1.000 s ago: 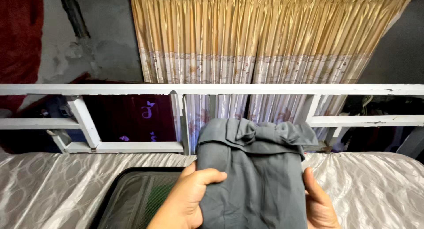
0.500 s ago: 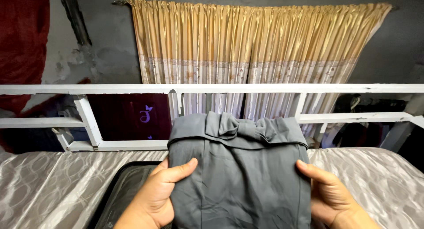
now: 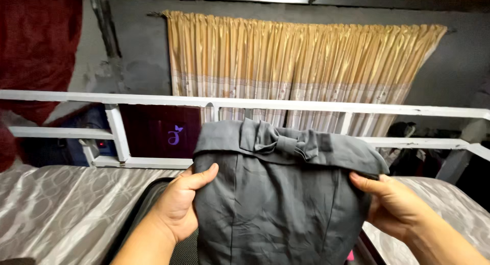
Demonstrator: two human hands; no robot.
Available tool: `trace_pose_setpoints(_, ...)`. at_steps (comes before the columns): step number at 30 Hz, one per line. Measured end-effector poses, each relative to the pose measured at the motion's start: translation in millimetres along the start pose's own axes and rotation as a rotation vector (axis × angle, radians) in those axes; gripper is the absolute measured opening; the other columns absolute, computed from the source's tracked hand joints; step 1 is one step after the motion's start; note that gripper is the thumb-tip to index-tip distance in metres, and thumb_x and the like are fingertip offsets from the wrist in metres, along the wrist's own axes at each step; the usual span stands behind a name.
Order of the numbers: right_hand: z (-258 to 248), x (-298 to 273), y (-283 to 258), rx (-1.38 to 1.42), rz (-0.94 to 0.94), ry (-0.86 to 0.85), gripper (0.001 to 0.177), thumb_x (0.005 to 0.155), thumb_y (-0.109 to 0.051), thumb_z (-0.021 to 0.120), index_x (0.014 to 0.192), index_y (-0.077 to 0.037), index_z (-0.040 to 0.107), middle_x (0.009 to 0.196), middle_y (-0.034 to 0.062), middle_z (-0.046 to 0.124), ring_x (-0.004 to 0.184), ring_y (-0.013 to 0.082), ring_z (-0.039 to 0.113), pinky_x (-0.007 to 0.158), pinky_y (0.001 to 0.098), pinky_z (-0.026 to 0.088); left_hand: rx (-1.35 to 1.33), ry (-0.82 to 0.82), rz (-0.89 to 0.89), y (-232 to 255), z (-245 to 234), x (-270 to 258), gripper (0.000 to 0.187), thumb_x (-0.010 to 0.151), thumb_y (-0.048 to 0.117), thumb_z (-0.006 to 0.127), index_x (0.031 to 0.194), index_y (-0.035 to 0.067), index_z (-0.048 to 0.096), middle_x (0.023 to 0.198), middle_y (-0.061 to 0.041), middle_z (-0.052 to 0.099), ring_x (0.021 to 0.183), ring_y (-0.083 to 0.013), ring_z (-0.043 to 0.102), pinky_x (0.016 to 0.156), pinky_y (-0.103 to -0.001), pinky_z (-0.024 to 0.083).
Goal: The person packs a suitcase on a bed, unfolding and smoothing a gray top and pink trousers before placing them inside.
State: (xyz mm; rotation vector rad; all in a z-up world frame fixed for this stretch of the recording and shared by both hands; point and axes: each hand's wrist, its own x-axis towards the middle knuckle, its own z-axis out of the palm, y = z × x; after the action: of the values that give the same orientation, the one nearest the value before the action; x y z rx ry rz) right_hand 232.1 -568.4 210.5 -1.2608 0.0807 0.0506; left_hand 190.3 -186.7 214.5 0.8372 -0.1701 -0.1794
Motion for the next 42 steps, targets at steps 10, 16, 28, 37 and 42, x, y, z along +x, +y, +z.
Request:
trace_pose_setpoints(10, 12.7, -35.2, -8.9, -0.122, -0.097, 0.014, 0.040, 0.085, -0.015, 0.070, 0.123, -0.002, 0.071, 0.117, 0.0122, 0.077, 0.104, 0.0252, 0.073, 0.092, 0.0436, 0.057, 0.034, -0.095, 0.076, 5.2, -4.1, -38.9, 0.038, 0.088, 0.015, 0.062, 0.125, 0.003, 0.065, 0.117, -0.015, 0.075, 0.106, -0.0322, 0.072, 0.095, -0.052, 0.056)
trace_pose_setpoints(16, 13.0, -56.0, -14.2, -0.176, -0.149, 0.041, 0.041, 0.084, -0.012, 0.071, 0.125, -0.006, 0.071, 0.120, 0.0091, 0.077, 0.106, 0.0226, 0.072, 0.093, 0.0408, 0.056, 0.074, -0.104, 0.043, 8.4, -12.8, -50.9, 0.040, 0.092, 0.019, 0.061, 0.126, -0.001, 0.065, 0.122, -0.016, 0.074, 0.112, -0.0314, 0.071, 0.100, -0.051, 0.053)
trace_pose_setpoints(28, 8.0, -45.8, -35.1, -0.215, -0.183, 0.021, 0.037, 0.090, -0.017, 0.068, 0.125, -0.003, 0.071, 0.120, 0.0120, 0.077, 0.105, 0.0251, 0.073, 0.092, 0.0397, 0.059, 0.253, -0.126, 0.057, 24.2, -4.8, -43.1, 0.044, 0.093, 0.028, 0.062, 0.128, 0.002, 0.064, 0.124, -0.014, 0.074, 0.112, -0.0297, 0.071, 0.100, -0.050, 0.054)
trace_pose_setpoints(37, 39.0, -30.2, -77.9, -0.288, -0.307, 0.069, 0.034, 0.094, -0.018, 0.066, 0.127, -0.012, 0.068, 0.123, 0.0053, 0.073, 0.110, 0.0217, 0.069, 0.093, 0.0446, 0.054, 0.439, -0.078, 0.059, 58.8, 19.5, -12.8, 0.046, 0.094, 0.035, 0.057, 0.133, 0.010, 0.059, 0.123, -0.014, 0.073, 0.108, -0.0326, 0.073, 0.088, -0.057, 0.058)
trace_pose_setpoints(42, 52.9, -38.0, -89.8, -0.279, -0.280, 0.070, 0.031, 0.095, -0.020, 0.064, 0.125, -0.015, 0.067, 0.121, 0.0027, 0.072, 0.111, 0.0222, 0.067, 0.091, 0.0500, 0.054, 0.417, -0.115, 0.117, 63.2, 17.9, -2.9, 0.043, 0.095, 0.033, 0.056, 0.132, 0.010, 0.059, 0.124, -0.013, 0.073, 0.110, -0.0310, 0.072, 0.090, -0.055, 0.058)
